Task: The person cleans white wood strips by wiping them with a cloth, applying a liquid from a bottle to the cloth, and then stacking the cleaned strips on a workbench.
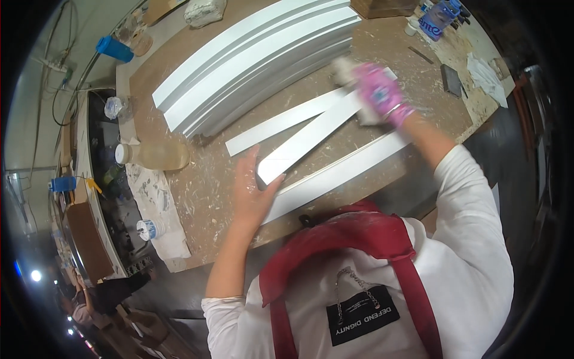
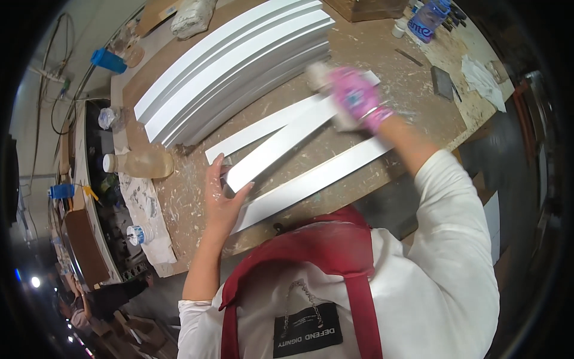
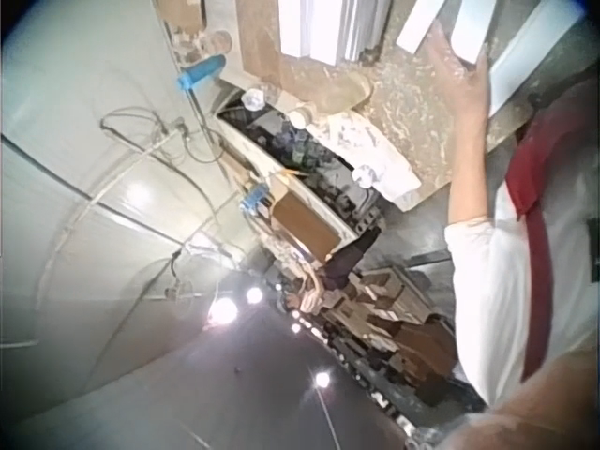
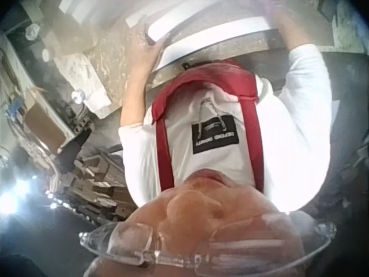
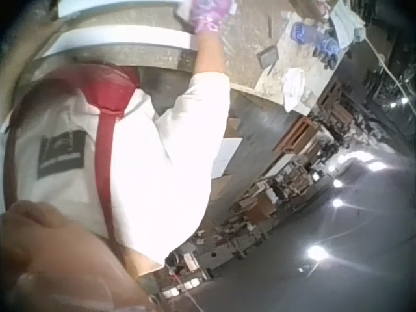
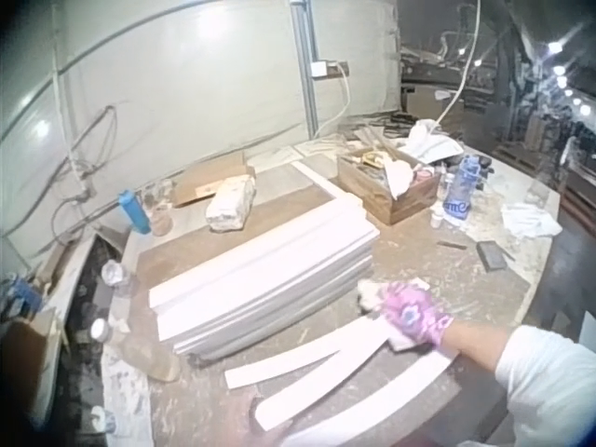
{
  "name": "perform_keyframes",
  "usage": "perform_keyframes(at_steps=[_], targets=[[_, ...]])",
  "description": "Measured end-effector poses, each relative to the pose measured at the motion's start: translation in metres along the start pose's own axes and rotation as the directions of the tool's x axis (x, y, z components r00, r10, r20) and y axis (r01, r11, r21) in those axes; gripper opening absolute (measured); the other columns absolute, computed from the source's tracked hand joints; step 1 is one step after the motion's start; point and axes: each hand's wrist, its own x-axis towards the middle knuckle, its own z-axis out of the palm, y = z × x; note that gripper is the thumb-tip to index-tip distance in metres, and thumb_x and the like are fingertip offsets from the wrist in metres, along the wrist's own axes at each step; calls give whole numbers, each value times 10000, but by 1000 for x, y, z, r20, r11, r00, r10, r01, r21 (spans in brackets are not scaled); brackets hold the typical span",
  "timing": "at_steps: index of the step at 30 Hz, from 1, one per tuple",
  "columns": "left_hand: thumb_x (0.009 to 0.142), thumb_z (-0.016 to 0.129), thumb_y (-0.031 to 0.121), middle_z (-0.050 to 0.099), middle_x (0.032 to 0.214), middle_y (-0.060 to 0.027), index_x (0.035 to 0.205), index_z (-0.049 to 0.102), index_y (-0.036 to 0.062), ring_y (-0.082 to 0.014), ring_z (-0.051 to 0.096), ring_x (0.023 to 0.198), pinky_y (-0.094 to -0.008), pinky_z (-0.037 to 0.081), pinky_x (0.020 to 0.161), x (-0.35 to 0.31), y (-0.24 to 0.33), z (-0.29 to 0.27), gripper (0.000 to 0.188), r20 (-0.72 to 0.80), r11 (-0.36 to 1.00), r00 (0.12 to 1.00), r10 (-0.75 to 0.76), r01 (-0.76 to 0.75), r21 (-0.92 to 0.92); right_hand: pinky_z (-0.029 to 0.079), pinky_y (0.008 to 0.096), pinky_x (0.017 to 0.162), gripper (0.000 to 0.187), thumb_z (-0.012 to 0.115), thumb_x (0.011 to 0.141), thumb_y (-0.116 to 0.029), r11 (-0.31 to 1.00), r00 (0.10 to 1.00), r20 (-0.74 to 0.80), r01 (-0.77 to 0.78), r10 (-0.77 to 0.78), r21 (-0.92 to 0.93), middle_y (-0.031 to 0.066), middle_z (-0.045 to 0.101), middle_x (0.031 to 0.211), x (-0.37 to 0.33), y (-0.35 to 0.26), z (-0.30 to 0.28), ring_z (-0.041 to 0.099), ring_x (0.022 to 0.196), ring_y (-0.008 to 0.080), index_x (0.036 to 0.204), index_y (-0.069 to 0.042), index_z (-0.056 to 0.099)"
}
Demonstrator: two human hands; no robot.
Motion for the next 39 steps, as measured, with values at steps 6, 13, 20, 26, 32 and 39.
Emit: perform_keyframes(at_steps=[6, 13, 20, 26, 32, 39], targets=[[724, 722, -57, 479, 1166, -119, 1459, 244, 43, -216, 522, 1042, -332, 443, 935, 18, -10, -2, 882, 20, 992, 1000, 13, -11, -128, 482, 361, 919, 377, 630, 872, -222, 737, 854, -286, 155, -435, -658, 126, 604, 1189, 52, 203, -118, 566, 1098, 236, 1224, -99, 578], [708, 728, -67, 491, 1145, -108, 1481, 185, 59, -202, 530, 1037, -334, 451, 930, 16, -6, 0, 953, -11, 967, 994, -111, 106, -230, 494, 395, 886, 412, 608, 780, -215, 464, 622, 260, 748, -738, -474, 113, 621, 1086, -64, -92, -1, 597, 1040, 268, 1182, -129, 582], [694, 763, -34, 524, 1100, -105, 1465, 260, 83, -191, 556, 984, -320, 477, 858, 19, 3, -6, 929, 19, 981, 994, -109, 111, -157, 512, 373, 850, 258, 479, 923, -197, 870, 957, -93, 207, -275, -448, 146, 631, 1050, 14, 70, -53, 621, 981, 248, 1108, -51, 583], [806, 708, 77, 574, 958, -70, 1327, 457, 44, -125, 556, 766, -256, 463, 679, 33, 8, -6, 579, 28, 986, 994, -107, 110, -122, 517, 376, 847, 351, 520, 917, -204, 774, 840, -203, 334, -503, -537, 140, 602, 1132, 2, 46, -91, 601, 1012, 287, 1250, -95, 526], [982, 470, 274, 622, 817, -71, 1128, 551, 7, -155, 591, 660, -223, 482, 544, 39, -3, -9, 314, 603, 463, 622, -500, 780, -421, 479, 435, 921, 516, 596, 803, -272, 408, 458, 268, 885, -847, -224, 94, 600, 1144, -81, -123, 23, 585, 1066, 263, 1299, -159, 509], [959, 505, 280, 626, 972, -123, 1176, 499, -4, -217, 645, 788, -270, 583, 642, 41, -15, -2, 358, 723, -62, 445, -529, 829, -555, 518, 383, 846, 312, 486, 878, -198, 643, 832, 129, 506, -539, -575, 126, 621, 1074, -5, -40, 26, 633, 960, 260, 1160, -88, 561]])
